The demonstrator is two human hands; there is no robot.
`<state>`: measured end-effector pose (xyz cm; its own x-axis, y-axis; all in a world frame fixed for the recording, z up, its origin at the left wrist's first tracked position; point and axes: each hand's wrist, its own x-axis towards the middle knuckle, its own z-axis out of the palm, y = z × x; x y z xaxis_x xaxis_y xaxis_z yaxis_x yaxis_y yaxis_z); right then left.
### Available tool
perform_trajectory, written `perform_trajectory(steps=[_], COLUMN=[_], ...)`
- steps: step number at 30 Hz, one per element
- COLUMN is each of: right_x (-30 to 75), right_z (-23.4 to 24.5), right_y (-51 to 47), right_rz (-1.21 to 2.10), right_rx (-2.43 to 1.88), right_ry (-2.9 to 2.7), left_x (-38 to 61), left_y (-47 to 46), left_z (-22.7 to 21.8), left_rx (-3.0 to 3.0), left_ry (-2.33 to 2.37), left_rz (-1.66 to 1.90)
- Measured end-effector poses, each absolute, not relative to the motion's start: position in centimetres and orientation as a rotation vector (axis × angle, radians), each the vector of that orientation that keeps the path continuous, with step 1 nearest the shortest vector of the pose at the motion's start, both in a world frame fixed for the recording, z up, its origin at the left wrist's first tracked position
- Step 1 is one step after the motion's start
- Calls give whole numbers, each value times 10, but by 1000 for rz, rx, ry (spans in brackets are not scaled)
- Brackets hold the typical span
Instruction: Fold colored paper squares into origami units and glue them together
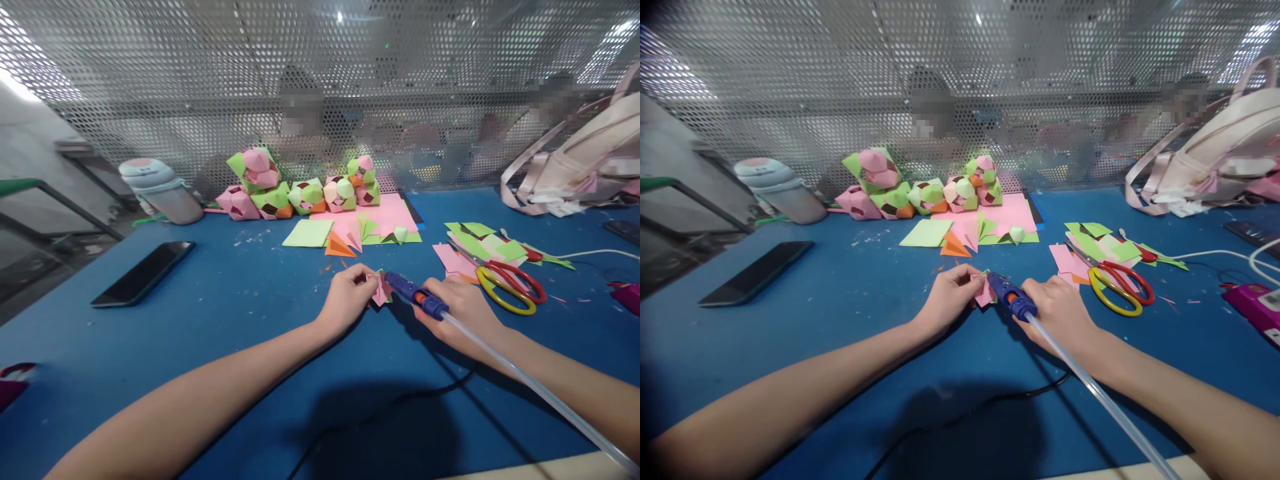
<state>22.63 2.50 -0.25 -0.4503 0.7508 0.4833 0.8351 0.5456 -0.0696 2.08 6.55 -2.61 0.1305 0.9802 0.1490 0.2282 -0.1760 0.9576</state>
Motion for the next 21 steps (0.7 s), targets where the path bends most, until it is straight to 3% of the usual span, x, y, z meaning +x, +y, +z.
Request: perform_trajectory(steps=[21], right_x=[228], right_z=[1], right_y=[24], right_rz=[-282], right_rx=[-1382], right_ry=[-2363], left_x=[21], left_y=[65], left_z=[-22], left_rx=[1525], left_ry=[1246], left_rz=[1115])
